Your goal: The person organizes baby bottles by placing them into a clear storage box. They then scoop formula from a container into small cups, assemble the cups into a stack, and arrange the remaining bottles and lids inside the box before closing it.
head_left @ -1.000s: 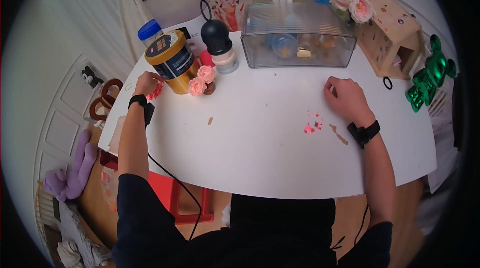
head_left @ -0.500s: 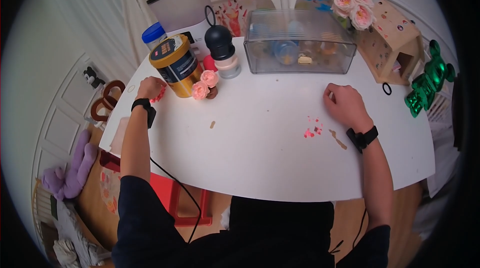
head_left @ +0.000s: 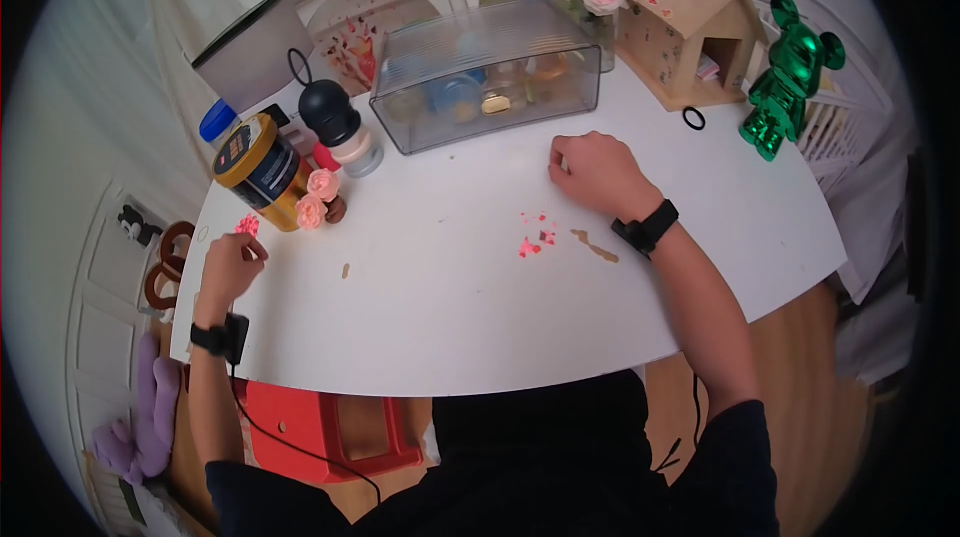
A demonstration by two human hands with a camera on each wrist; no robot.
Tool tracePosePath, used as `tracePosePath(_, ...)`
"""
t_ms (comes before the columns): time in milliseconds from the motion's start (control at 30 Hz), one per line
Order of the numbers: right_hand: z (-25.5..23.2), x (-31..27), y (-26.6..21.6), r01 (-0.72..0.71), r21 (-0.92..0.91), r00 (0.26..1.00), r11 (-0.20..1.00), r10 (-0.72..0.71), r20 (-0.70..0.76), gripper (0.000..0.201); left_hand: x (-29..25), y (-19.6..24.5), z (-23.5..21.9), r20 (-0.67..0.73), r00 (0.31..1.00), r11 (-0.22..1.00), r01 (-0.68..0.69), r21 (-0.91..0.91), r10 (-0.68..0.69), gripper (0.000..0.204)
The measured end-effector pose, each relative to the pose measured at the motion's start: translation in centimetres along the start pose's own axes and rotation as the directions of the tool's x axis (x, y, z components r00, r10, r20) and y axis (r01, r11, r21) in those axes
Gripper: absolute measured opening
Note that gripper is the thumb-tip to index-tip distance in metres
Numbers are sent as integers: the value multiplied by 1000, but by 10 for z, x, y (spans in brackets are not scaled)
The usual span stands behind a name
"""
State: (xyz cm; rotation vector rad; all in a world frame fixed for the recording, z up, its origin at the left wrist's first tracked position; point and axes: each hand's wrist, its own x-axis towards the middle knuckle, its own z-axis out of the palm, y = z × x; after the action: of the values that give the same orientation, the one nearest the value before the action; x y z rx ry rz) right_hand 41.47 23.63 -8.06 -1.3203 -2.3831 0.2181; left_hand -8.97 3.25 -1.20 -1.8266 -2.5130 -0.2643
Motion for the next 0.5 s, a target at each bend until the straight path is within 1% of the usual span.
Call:
tracePosePath(100,-2,-4,-2,-12,-14,1000,1000,12,16,20,-24,75,1,101,977,976,-176,-131,190,12)
tracePosePath(167,-6,-3,-6,-20,-29,999,999,21,44,20,-32,143,14,153,940,925,-255,-280,305,17)
tracePosePath(233,-8,-1,-8,-50,-36,996,998,53,78,21,-23,191,29,197,851,839,-395,-374,488,26)
tracePosePath(300,-4,-3,-5,-13,-22,999,1000,14,35,22,-12,226,44,103,740,706,-577,-411,665,32)
tracePosePath(400,0,0,0,-4,-46,1000,999,5,11,20,-4,266,55,54,705,658,-630,-413,708,39)
tracePosePath(500,1,-1,-2,-14,-47,1000,999,15,27,19,3,292,62,179,742,741,-553,-382,646,42)
